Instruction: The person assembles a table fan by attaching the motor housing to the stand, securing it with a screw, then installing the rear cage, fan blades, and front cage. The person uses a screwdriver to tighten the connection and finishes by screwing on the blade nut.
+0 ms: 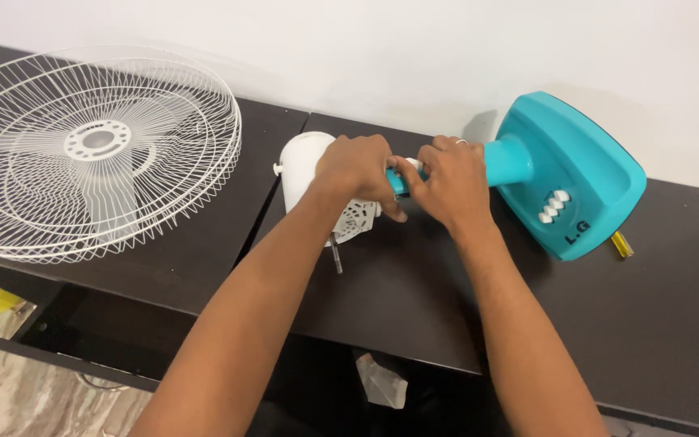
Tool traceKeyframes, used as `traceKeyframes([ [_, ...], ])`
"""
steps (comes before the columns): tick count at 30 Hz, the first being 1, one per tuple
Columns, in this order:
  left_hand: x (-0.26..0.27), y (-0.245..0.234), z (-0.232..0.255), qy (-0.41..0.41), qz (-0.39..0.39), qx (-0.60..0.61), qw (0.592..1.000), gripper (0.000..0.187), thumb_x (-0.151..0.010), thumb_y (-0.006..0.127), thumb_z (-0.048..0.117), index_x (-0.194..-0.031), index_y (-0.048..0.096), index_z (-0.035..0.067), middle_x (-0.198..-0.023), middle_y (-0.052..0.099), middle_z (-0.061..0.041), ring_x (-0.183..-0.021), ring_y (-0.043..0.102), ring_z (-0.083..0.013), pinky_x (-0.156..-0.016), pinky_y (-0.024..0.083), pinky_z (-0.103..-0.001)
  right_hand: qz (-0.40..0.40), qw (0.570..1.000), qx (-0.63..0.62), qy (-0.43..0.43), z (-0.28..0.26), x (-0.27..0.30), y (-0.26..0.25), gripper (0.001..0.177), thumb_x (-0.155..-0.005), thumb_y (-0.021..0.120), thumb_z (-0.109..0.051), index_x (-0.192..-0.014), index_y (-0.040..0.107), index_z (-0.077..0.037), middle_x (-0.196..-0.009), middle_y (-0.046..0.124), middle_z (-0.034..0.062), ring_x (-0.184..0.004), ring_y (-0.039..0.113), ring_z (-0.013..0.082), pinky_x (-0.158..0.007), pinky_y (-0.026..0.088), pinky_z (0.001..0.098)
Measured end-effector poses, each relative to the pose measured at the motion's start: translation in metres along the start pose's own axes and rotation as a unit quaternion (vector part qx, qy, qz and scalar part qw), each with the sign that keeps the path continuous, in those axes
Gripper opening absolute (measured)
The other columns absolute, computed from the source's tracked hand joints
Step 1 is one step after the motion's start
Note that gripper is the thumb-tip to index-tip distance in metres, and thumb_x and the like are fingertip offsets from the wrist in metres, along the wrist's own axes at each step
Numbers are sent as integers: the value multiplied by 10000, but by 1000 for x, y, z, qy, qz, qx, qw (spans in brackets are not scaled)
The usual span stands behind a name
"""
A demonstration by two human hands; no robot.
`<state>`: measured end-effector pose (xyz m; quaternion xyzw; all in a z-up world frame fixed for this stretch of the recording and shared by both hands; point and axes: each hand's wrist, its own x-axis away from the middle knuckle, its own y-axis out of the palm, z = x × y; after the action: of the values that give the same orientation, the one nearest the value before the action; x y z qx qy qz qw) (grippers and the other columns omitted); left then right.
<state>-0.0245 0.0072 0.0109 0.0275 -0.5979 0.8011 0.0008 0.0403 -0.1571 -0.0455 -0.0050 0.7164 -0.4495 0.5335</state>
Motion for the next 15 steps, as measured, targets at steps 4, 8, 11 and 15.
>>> traceKeyframes([
  [4, -3, 2, 2, -6, -1, 15, 1000, 579, -450, 980, 480, -856, 772, 123, -863, 781, -67, -824, 764, -257, -793, 588, -360, 18, 999, -25, -15, 4, 3, 0, 501, -922, 802, -401, -619, 592, -62, -657, 530, 68, -699, 538, 301, -719, 387, 464],
  [8, -2, 2, 1, -7, 2, 18, 1000, 577, -453, 983, 472, -861, 773, 122, -859, 782, -68, -822, 759, -260, -791, 585, -363, 36, 999, -17, -19, 1, 4, 4, 499, -918, 807, -387, -611, 580, -66, -650, 523, 63, -709, 536, 297, -718, 387, 462],
  [11, -2, 1, 3, -13, -5, 25, 1000, 571, -447, 979, 461, -868, 780, 130, -855, 783, -64, -827, 764, -254, -786, 590, -367, 45, 998, -43, -23, 2, 7, -1, 432, -951, 787, -352, -671, 602, -79, -687, 531, 46, -759, 534, 276, -780, 405, 454],
  [15, -2, 3, 1, -3, 5, 17, 1000, 578, -444, 982, 467, -862, 789, 117, -844, 784, -71, -835, 759, -266, -805, 577, -365, 21, 982, -187, -12, 5, 18, -19, 271, -908, 814, -234, -791, 634, -68, -773, 560, 34, -825, 522, 244, -834, 401, 427],
])
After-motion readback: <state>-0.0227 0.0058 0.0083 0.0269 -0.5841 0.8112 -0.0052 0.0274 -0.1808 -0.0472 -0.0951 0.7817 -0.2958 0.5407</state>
